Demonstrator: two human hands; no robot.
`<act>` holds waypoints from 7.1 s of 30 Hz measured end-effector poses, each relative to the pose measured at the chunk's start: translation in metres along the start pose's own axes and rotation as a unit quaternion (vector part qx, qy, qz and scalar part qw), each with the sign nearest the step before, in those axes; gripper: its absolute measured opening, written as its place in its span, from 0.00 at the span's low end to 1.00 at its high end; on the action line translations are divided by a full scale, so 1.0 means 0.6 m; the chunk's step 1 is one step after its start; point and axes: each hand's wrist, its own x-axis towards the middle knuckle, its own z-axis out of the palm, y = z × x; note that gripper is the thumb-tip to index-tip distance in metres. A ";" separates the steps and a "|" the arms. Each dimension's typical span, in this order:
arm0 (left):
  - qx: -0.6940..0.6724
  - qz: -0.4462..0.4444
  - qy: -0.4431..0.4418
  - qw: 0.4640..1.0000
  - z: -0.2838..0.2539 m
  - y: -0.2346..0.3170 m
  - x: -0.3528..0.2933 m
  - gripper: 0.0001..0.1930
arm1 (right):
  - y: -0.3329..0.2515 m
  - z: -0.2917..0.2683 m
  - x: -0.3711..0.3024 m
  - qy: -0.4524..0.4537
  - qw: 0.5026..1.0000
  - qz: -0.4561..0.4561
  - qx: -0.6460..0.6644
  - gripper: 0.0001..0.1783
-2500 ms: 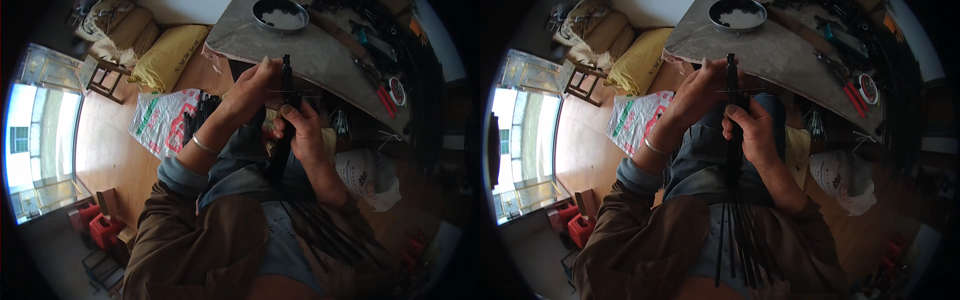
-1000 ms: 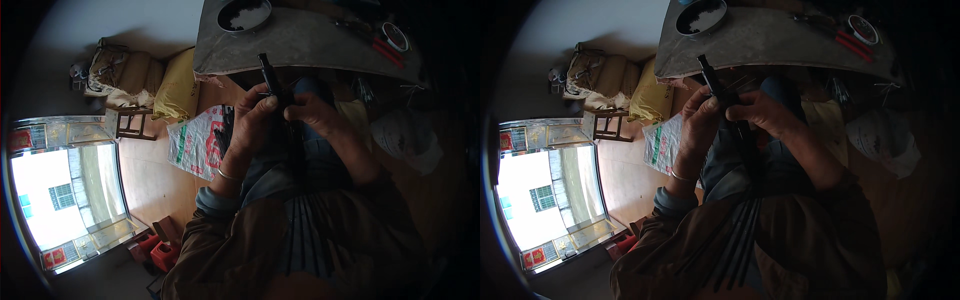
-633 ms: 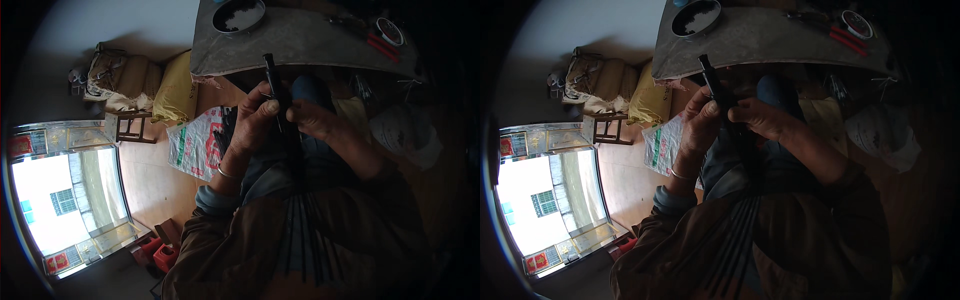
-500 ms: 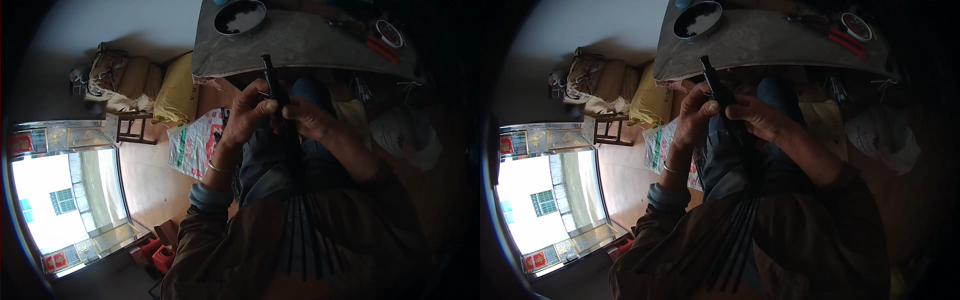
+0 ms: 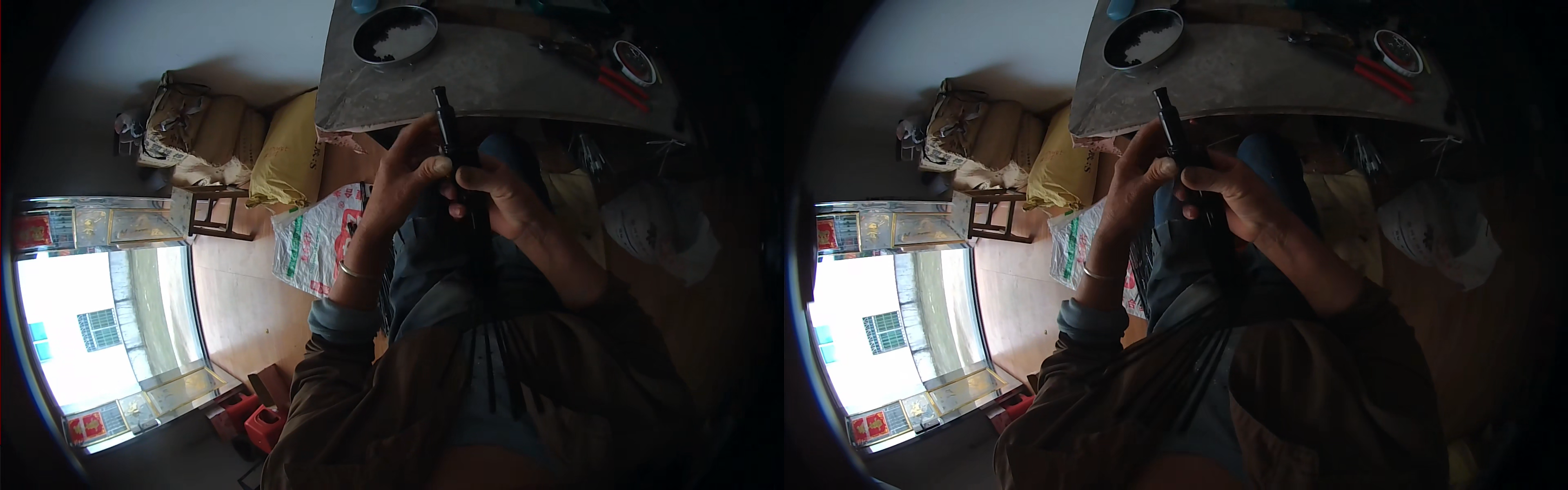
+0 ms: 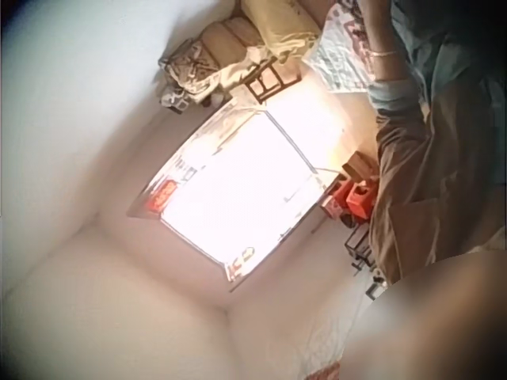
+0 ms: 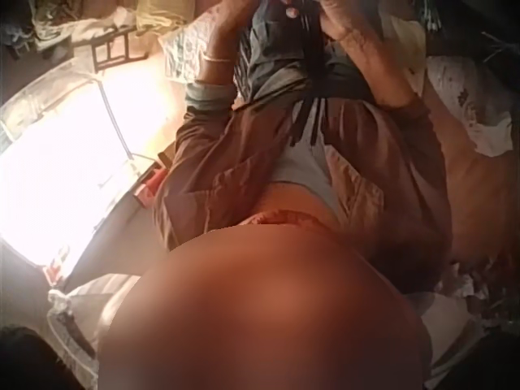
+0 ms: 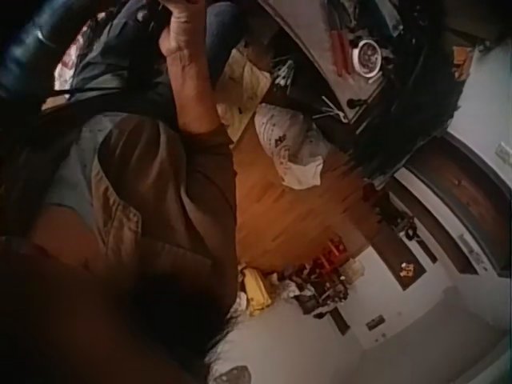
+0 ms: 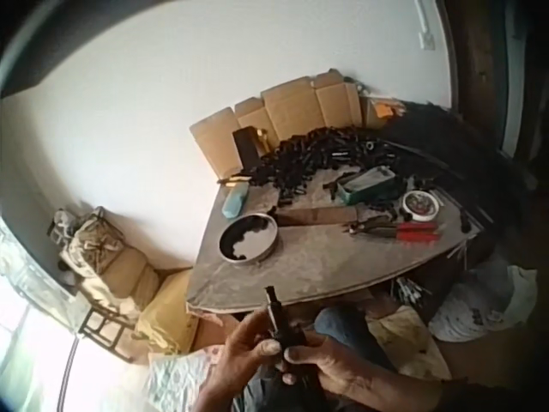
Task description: Assembling umbrella ribs and stretchers using pliers to secure the metal joints.
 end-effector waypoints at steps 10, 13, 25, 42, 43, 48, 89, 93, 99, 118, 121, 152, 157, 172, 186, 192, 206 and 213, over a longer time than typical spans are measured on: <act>-0.139 0.018 -0.148 0.979 0.090 0.104 -0.125 0.49 | -0.020 -0.011 0.019 0.133 0.984 -0.106 -0.059 0.11; 0.013 0.061 0.018 0.998 0.115 0.089 -0.092 0.28 | -0.023 0.000 0.023 0.152 0.976 -0.106 -0.112 0.09; 0.038 -0.031 0.143 0.988 0.043 0.047 0.042 0.17 | 0.001 0.023 0.052 0.206 0.919 -0.258 -0.217 0.14; 0.025 0.027 0.179 0.983 0.054 0.026 0.032 0.12 | -0.016 0.013 0.015 0.190 0.738 -0.335 -0.554 0.12; 0.011 0.027 0.174 0.984 0.054 0.026 0.030 0.12 | -0.020 0.016 0.015 0.176 0.711 -0.351 -0.583 0.12; -0.007 0.043 0.186 0.982 0.058 0.025 0.016 0.10 | -0.038 0.025 0.005 0.149 0.828 -0.230 -0.488 0.11; -0.039 0.094 0.210 0.972 0.081 0.032 -0.033 0.13 | -0.052 0.036 -0.011 0.114 0.912 -0.096 -0.383 0.10; -0.018 0.119 0.203 0.972 0.084 0.037 -0.036 0.13 | -0.054 0.040 -0.013 0.112 0.914 -0.067 -0.385 0.11; 0.045 0.092 0.209 0.973 0.084 0.064 -0.032 0.11 | -0.047 0.034 -0.007 0.101 0.890 -0.085 -0.436 0.11; 0.128 0.075 0.188 0.971 0.061 0.059 -0.037 0.15 | -0.036 0.036 0.004 0.102 0.909 -0.059 -0.401 0.12; 0.158 0.053 0.187 0.968 0.055 0.064 -0.031 0.16 | -0.032 0.035 0.005 0.109 0.901 -0.100 -0.408 0.11; 0.059 0.108 0.215 0.969 0.064 0.035 -0.030 0.12 | -0.042 0.033 0.002 0.106 0.888 -0.095 -0.437 0.14; 0.039 0.110 0.211 0.971 0.065 0.035 -0.032 0.12 | -0.043 0.035 -0.001 0.108 0.898 -0.059 -0.423 0.14; 0.014 0.111 0.224 0.968 0.066 0.037 -0.028 0.11 | -0.012 0.058 -0.010 0.127 0.801 -0.250 -0.529 0.10; 0.043 0.122 0.241 0.962 0.077 0.037 -0.036 0.11 | -0.036 0.034 -0.002 0.088 0.866 -0.140 -0.471 0.12; 0.065 0.153 0.233 0.958 0.074 0.033 -0.038 0.10 | -0.039 0.035 -0.003 0.085 0.899 -0.085 -0.421 0.13; -0.016 0.102 0.233 0.967 0.062 0.044 -0.044 0.11 | -0.035 0.046 0.015 0.038 0.914 -0.058 -0.399 0.13; -0.020 0.106 0.253 0.961 0.054 0.043 -0.043 0.11 | -0.024 0.041 0.021 0.044 0.933 -0.038 -0.354 0.12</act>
